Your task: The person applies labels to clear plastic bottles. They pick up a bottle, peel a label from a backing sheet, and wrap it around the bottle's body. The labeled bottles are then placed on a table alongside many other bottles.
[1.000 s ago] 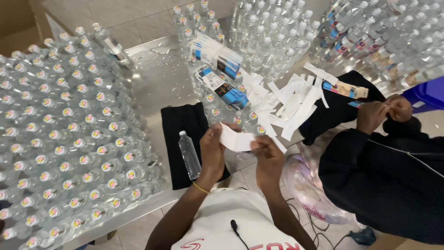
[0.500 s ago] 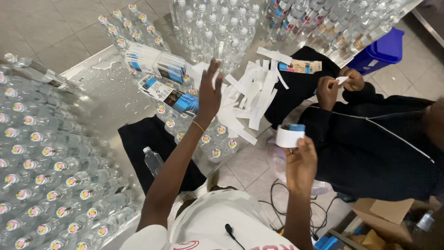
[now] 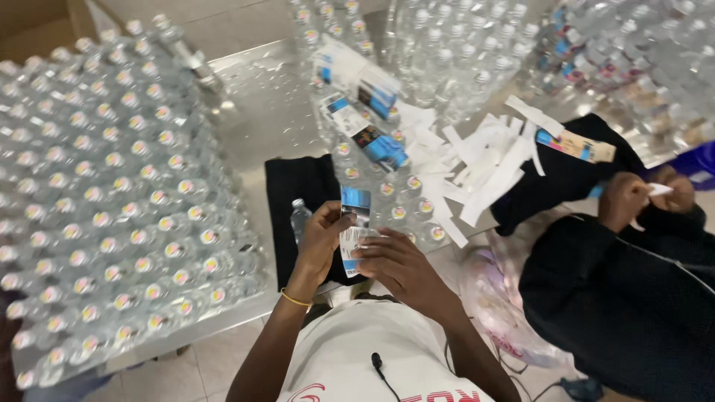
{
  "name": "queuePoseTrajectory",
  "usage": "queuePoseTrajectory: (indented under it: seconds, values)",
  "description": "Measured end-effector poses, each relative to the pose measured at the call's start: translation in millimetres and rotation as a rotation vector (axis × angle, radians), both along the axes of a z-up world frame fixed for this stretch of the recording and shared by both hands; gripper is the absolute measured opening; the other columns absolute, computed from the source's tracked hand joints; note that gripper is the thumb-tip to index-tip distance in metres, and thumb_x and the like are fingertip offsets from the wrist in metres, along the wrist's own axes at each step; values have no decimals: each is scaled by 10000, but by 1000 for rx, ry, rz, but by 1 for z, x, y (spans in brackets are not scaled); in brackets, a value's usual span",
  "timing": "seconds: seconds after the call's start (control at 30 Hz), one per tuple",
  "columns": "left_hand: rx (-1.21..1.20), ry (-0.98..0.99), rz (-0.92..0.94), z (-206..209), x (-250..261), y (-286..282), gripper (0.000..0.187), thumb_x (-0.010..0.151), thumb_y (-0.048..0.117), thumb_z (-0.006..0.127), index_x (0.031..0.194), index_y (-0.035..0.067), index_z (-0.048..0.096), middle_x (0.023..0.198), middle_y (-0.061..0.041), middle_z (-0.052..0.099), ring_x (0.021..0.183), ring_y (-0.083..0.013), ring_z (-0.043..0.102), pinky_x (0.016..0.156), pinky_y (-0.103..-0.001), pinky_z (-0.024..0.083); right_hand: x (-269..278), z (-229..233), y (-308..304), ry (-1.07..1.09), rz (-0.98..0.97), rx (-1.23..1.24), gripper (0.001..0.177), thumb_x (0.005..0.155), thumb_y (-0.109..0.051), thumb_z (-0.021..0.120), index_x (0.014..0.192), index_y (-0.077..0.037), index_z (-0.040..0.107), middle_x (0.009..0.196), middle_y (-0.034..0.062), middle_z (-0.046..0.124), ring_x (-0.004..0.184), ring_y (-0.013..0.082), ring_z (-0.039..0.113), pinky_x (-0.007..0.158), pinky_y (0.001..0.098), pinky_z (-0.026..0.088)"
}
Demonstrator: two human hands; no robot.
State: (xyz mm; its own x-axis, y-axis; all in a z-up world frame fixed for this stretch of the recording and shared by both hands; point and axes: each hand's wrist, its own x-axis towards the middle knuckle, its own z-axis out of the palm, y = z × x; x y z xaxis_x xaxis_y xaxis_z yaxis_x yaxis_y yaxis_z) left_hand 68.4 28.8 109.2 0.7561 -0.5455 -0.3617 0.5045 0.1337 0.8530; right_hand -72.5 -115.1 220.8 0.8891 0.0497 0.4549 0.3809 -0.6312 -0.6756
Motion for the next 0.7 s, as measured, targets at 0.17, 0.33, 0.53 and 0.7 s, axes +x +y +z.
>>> queuePoseTrajectory:
  seconds: [0.17, 0.33, 0.53, 0.7]
  values:
    - [-101, 213, 375, 15, 6, 52, 138, 1022, 97, 776, 1147, 68, 727, 1020, -28, 638, 925, -172, 753, 793, -309, 685, 7, -18, 17, 68, -50, 175, 218, 960, -68, 788, 1170, -108, 827, 1367, 129, 761, 1368, 379, 672, 1147, 555, 529]
    - [-186, 316, 531, 37, 5, 85, 91, 1025, 92, 755, 1061, 112, 673, 936, 13, 623, 759, -100, 700, 724, -234, 669, 2, -74, 39, 271, -163, 605, 200, 1010, 16, 713, 1206, 22, 754, 1394, 218, 728, 1383, 377, 669, 1108, 509, 572]
    - [-292, 481, 609, -9, -4, 102, 248, 1054, 118, 766, 959, 155, 540, 890, 62, 609, 762, -63, 670, 767, -244, 630, 4, -145, 94, 767, -51, 1276, 965, 857, -467, 871, 1619, -16, 486, 1503, 234, 657, 1328, 343, 669, 1070, 523, 592]
    - [-223, 532, 597, -56, -25, 112, 194, 1051, 147, 790, 1131, 100, 620, 956, 15, 597, 809, -111, 638, 823, -323, 654, 17, -208, 123, 636, -114, 1294, 891, 839, -206, 951, 1595, -62, 501, 1398, 157, 645, 1281, 267, 654, 1052, 480, 587]
